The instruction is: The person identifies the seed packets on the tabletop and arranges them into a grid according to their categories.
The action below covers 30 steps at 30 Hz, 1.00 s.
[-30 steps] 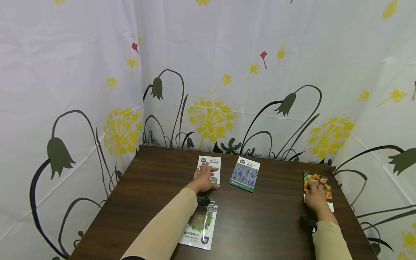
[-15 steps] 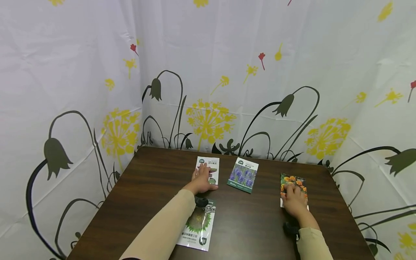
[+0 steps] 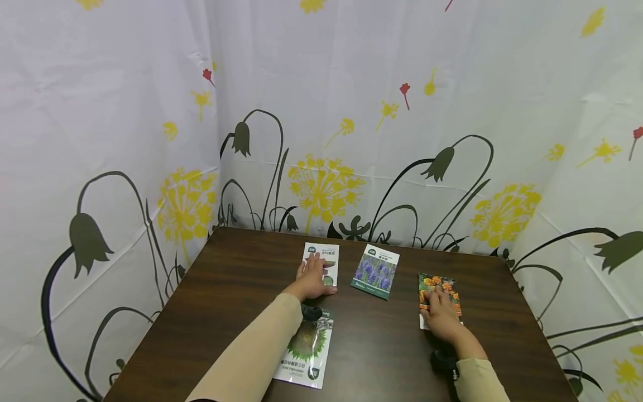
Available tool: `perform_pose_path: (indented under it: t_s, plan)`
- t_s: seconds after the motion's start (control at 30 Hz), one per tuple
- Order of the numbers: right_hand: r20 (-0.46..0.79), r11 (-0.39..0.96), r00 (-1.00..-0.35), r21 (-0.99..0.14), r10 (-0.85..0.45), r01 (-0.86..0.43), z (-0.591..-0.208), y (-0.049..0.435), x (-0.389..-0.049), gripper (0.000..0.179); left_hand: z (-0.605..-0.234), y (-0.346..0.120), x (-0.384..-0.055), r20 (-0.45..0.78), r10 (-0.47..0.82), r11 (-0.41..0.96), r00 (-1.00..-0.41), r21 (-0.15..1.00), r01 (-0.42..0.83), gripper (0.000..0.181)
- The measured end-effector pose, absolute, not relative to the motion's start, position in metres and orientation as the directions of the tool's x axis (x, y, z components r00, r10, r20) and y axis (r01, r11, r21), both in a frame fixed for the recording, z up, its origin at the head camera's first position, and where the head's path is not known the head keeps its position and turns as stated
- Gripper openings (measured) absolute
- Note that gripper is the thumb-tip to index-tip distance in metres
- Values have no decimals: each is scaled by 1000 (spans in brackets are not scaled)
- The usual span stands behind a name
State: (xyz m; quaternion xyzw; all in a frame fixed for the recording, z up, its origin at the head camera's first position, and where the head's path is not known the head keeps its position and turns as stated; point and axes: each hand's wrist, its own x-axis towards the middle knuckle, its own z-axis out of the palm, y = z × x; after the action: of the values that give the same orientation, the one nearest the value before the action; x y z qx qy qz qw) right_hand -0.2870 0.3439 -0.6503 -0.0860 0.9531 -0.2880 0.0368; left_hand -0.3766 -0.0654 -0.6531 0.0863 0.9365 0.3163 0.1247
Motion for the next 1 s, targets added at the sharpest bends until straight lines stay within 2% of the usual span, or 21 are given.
perform_pose_path:
  t_s: [0.23,0.57,0.8,1.0]
  plan:
    - [-12,800,-978,-577,-208,-163,-648,335,-285,52,-648,-67,-377,-157,238,769,-958,633,88,103]
    - [-189,719,-937,-690,-295,-87,-649,328,-276,70,-656,-68,-382,-135,217,768,-967,635,84,96]
    - [-226,671,-905,-737,-361,-83,-638,317,-260,90,-659,-66,-382,-126,222,769,-967,632,95,95]
    - [-247,652,-881,-753,-404,-88,-629,307,-246,95,-657,-64,-379,-135,222,772,-966,629,90,97]
